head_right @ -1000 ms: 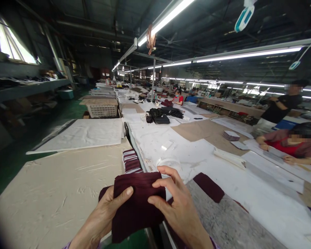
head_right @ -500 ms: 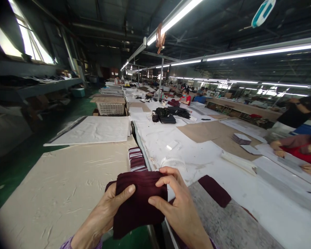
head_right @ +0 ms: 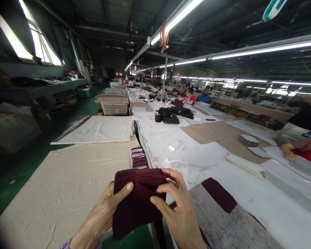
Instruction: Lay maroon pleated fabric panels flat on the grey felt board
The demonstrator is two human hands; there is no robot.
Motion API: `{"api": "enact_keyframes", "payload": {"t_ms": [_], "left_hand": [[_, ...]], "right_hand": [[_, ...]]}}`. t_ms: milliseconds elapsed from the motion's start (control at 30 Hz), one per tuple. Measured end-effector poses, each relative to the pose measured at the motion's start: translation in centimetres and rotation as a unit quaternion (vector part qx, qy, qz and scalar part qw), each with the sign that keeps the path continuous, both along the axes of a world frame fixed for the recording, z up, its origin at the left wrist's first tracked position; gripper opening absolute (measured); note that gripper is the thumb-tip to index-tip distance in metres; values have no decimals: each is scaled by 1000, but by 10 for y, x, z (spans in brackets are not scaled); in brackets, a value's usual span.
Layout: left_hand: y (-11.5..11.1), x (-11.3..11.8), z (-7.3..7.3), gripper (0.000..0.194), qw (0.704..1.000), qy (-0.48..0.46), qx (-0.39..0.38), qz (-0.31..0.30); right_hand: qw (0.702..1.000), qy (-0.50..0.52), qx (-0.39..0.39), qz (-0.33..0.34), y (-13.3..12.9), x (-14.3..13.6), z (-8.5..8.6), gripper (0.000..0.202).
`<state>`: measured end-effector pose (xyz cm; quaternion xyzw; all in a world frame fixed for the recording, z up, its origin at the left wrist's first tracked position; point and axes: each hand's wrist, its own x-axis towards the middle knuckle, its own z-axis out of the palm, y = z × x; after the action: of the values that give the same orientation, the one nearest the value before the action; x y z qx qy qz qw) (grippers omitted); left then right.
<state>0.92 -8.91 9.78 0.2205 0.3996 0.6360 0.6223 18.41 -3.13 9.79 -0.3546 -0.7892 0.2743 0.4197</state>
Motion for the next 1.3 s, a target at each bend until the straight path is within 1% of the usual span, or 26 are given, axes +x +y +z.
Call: {"api": "enact_keyframes", "payload": {"t_ms": [33,100,167,233,267,300,333,400,533,600,700,833,900,1000,1100,1200,1300], "left_hand": [[1,0,0,24,1000,-9,-3,9],[4,1,0,24,999,-33,-11,28],[6,2,1,24,998,-54,-16,40],[7,4,1,23,997,-64,-21,43],[8,5,1,22,997,-65,-24,44],[8,5,1,21,996,-67,-30,46],[8,4,1,21,996,-69,-34,46],[8,2,0,22,995,-72,-40,50],[8,-5,1,22,993,-77,-35,82],[8,-5,2,22,993,-79,-27,84],[9,1,2,24,995,-80,-19,58],[9,9,-2,24,993,-107,-20,41],[6,9,-7,25,992,-124,1,19],[0,8,-16,29,992,-125,24,0],[-5,9,-20,31,990,-140,4,16],[-6,10,-15,44,981,-193,9,1],[-5,8,-10,49,975,-222,15,-4]], "right_hand": [[1000,-3,-9,0,0,0,-1,2],[998,-13,-58,20,-2,-1,1,9],[986,-11,-146,77,-5,-2,5,21],[954,-3,-253,159,-9,-2,8,28],[934,-3,-297,198,-11,-2,9,31],[919,-7,-323,228,-12,-2,9,33],[911,-14,-333,244,-12,-2,9,34],[917,-37,-309,251,-12,0,7,32],[936,-76,-249,237,-9,1,3,22],[947,-42,-241,209,-9,-1,3,28],[957,39,-255,130,-9,-6,4,40],[953,42,-301,0,-10,-13,6,40],[949,48,-308,-38,-10,-13,6,40],[946,46,-315,-56,-11,-11,5,42],[947,34,-314,-61,-12,-9,3,42],[944,35,-322,-63,-13,-6,0,44],[937,31,-348,-31,-13,-1,-2,44]]}}
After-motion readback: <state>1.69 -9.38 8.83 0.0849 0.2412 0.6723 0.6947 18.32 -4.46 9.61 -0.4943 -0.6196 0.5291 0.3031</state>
